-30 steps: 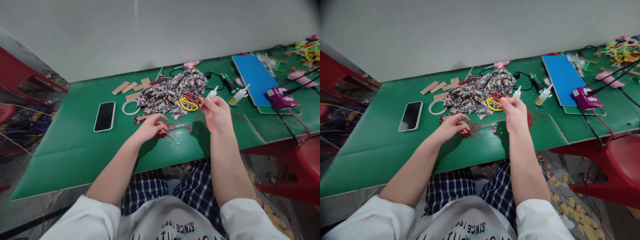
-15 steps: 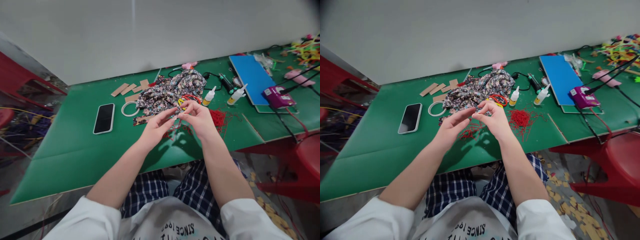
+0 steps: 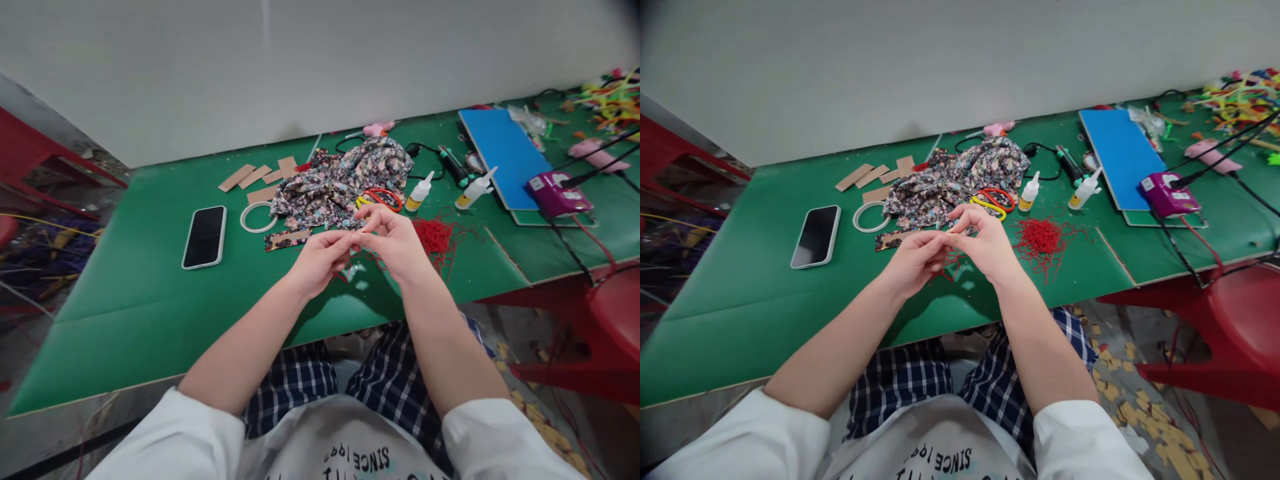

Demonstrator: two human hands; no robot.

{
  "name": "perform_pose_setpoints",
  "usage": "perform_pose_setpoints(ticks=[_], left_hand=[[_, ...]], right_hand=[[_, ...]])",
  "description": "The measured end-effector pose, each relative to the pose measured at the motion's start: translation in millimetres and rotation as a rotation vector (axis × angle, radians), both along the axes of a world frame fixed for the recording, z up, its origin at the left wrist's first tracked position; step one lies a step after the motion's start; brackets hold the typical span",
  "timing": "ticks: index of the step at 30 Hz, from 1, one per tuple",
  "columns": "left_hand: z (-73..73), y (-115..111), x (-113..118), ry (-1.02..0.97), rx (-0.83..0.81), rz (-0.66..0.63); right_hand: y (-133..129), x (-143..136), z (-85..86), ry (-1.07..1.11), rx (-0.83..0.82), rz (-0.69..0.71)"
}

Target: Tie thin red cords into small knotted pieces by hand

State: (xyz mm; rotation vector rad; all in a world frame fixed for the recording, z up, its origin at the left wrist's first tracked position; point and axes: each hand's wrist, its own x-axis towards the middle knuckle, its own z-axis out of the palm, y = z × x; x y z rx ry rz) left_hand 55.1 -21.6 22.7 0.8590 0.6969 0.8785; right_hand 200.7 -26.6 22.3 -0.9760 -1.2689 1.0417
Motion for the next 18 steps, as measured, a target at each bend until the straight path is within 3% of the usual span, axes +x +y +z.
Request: perform_pose_setpoints(ticks=[11,18], left_hand=[[4.9,0,-3,0.076,-0.005,-0.01],[4.5,-1,-5,0.074,-0.011,0.071]], right_hand=[[-2,-2,1.9,0.055,-0.004,0.09],[-2,13,9.2,0.098,0.051,0.081]])
